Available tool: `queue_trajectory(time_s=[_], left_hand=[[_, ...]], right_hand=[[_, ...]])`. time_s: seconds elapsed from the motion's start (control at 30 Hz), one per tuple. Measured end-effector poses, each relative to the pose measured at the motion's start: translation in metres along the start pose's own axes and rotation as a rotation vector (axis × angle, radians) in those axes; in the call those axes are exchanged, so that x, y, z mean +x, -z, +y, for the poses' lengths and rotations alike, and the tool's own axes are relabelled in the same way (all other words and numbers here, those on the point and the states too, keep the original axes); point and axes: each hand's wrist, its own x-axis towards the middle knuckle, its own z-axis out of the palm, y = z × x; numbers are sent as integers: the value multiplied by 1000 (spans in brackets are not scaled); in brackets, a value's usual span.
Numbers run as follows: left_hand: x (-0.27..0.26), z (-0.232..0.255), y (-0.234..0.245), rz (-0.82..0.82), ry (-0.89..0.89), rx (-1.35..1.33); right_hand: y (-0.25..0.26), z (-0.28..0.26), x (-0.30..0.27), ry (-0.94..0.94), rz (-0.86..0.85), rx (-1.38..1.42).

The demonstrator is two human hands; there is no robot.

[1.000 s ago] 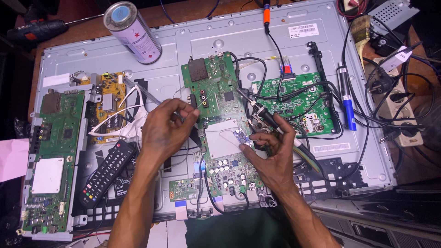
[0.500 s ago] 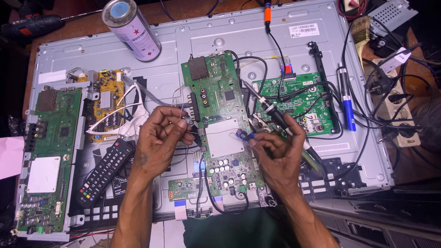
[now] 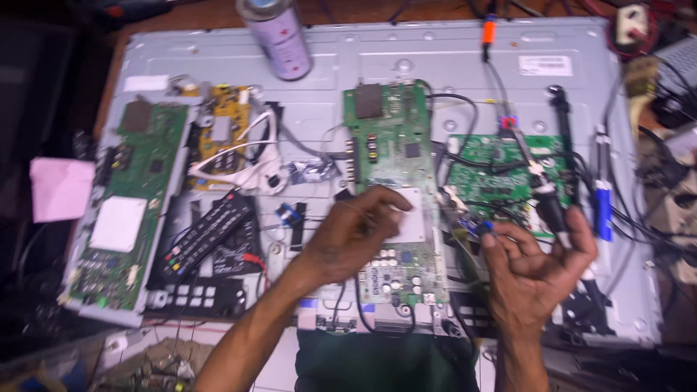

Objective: The person solders a wire onto a circuit board using a soldering iron and solder, then covers the area with aluminum foil. They subsequently use a multimeter to test electrical continuity on the board.

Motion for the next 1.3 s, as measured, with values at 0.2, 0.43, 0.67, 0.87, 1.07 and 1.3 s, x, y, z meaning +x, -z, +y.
queue_trajectory(time_s=[0.2, 0.43, 0.67, 0.87, 1.07, 1.3], left_hand=[[3, -3, -19, 85, -190, 343], [-1, -4, -15, -9, -189, 258], [-1, 8, -12, -109, 34, 24], [2, -7, -16, -27, 45, -14], [5, -11, -26, -40, -45, -268], [3, 18, -57, -224, -110, -527]], right_hand=[[-16, -27, -9, 25, -118, -44], [-22, -22, -14, 21, -169, -9], [-20, -6, -21, -5, -157, 169], [-15, -16, -20, 18, -200, 197], [-8, -26, -16, -24, -223, 295], [-7, -33, -17, -113, -322, 285]])
